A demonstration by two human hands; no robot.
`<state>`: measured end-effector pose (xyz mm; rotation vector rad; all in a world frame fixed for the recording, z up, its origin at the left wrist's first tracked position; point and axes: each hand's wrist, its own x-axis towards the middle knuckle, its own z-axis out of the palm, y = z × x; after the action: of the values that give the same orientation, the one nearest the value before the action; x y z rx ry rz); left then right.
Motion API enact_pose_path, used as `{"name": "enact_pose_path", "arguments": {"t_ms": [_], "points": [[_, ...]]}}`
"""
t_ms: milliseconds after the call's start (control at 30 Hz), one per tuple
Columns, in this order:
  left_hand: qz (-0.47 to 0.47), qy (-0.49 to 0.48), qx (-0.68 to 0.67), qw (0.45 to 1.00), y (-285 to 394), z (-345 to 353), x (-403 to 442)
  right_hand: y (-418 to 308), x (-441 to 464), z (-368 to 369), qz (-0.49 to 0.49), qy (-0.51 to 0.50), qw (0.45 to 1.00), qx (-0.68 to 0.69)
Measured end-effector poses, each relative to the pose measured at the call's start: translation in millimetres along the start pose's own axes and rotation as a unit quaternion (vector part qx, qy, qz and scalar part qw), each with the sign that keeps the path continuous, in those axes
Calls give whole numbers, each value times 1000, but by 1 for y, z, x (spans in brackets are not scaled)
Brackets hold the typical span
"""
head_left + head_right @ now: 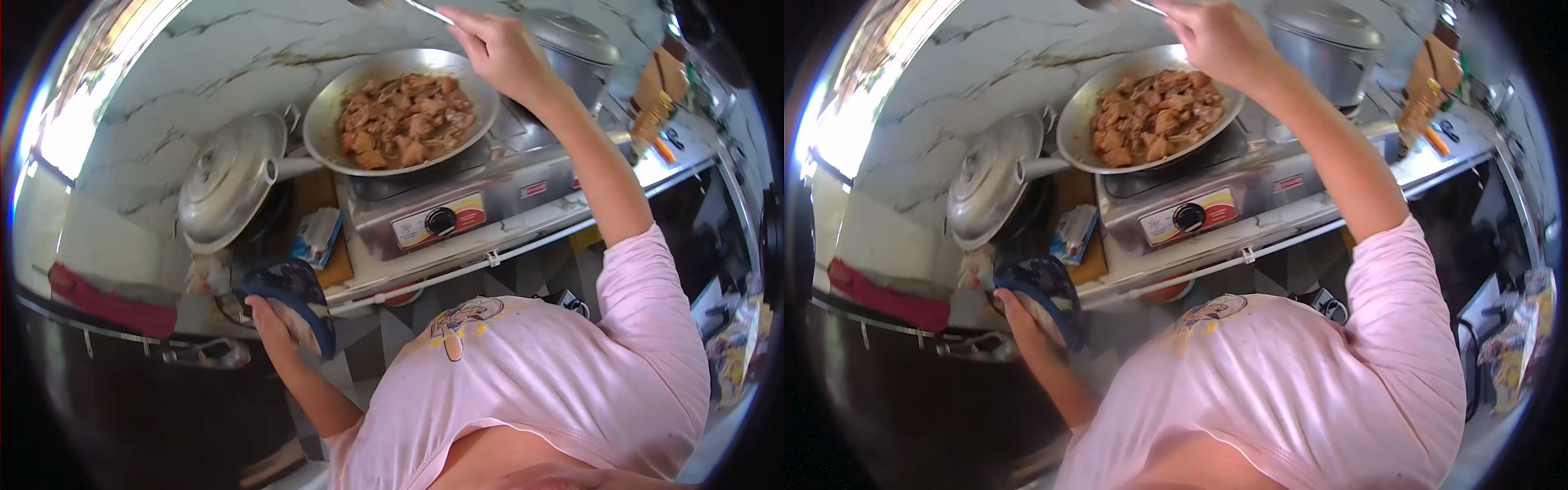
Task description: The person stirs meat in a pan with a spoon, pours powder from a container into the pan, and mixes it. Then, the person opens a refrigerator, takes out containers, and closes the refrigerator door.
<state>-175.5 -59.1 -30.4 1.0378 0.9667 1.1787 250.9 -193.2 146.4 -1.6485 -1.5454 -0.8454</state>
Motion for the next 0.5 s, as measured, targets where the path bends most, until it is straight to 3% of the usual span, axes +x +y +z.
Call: {"name": "enact_pose_path", "arguments": {"t_ms": [67, 133, 200, 267, 300, 367, 400, 467, 500], "points": [[-10, -69, 20, 997, -12, 13, 0, -11, -1, -3, -18, 125, 991, 35], [-46, -91, 32, 994, -20, 32, -3, 6, -25, 39, -53, -45, 997, -26], [-78, -122, 47, 988, -26, 54, -2, -8, -40, 42, 25, -233, 971, -43], [-94, -217, -19, 971, -38, 72, -1, -26, -43, 27, 81, -76, 992, 55], [-128, -215, -26, 968, -46, 80, 1, -29, -44, 25, 88, -75, 993, 37], [-139, -238, 5, 961, -41, 108, -7, -31, -52, 25, 52, 91, 989, 100], [-146, -245, 36, 958, -37, 119, -13, -27, -64, 28, 62, 94, 989, 93], [-168, -275, 11, 947, -52, 131, -6, -13, -85, 30, 184, -115, 968, 124], [-175, -313, -17, 933, -60, 137, -4, -12, -90, 22, 195, -93, 964, 158]]}}
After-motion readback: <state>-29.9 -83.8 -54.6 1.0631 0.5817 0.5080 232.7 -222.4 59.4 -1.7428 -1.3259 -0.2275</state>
